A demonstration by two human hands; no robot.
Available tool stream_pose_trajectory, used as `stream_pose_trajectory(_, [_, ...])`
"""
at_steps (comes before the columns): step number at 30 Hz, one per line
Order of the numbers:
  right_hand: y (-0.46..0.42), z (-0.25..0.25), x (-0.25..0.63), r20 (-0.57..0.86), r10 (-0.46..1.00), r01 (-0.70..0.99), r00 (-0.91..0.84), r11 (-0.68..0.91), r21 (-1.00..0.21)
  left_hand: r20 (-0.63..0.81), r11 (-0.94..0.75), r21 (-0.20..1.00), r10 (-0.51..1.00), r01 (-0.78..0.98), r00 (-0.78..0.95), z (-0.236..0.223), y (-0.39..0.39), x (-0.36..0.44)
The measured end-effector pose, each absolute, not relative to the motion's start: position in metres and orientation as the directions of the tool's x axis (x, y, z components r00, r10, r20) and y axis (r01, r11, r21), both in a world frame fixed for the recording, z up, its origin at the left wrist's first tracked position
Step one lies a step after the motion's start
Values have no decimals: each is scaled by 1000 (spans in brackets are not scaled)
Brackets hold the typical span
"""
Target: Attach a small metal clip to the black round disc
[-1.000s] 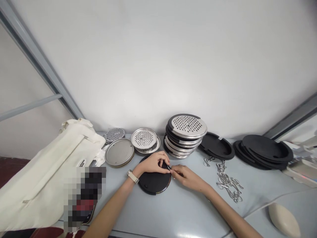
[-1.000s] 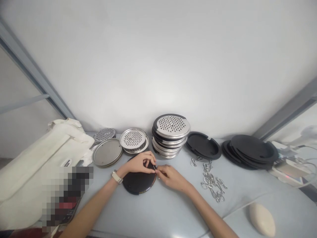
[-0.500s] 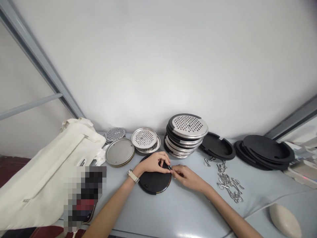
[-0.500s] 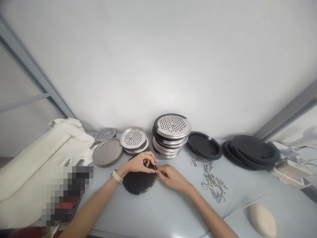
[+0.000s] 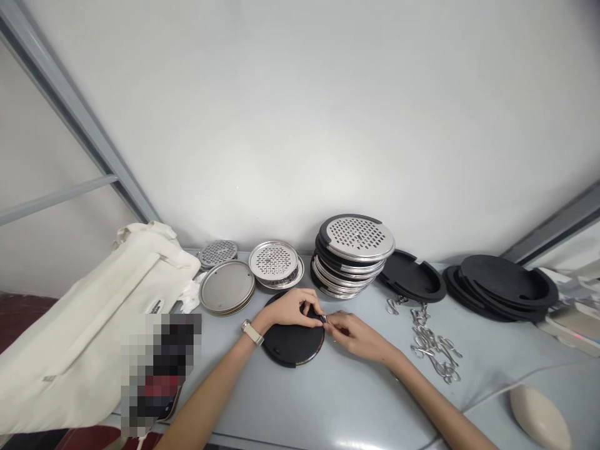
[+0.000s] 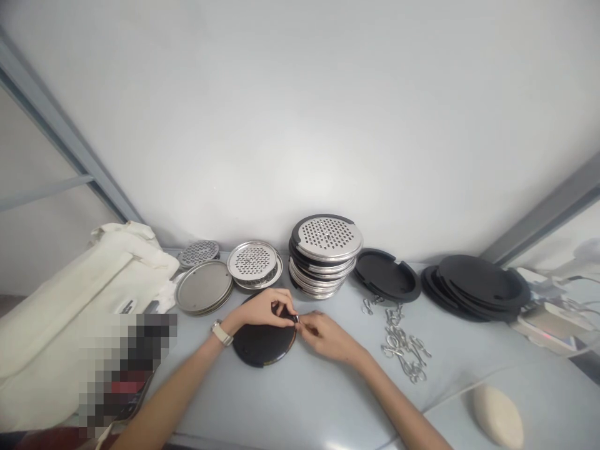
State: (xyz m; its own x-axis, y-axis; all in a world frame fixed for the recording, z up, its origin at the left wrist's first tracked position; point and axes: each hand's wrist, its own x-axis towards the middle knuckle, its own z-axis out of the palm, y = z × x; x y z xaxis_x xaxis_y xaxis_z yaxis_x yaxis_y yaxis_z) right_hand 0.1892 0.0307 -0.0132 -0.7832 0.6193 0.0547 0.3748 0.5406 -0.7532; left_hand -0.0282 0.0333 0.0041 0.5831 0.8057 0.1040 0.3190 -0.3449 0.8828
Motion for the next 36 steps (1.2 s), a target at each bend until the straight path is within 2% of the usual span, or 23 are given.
stream_pose_trajectory(11, [31,-16,189,48,652,399,-757,519,-756,40,-289,881,834,374,551,2,33,-27])
stream_pose_trajectory(29, [35,-17,191,5,640,411,-768,499,-762,33,-315,867,810,386,586,4,30,-22])
stream_pose_trajectory(36, [36,-18,191,-17,634,406,-773,475,-781,147,-412,838,801,357,580,3,31,-23])
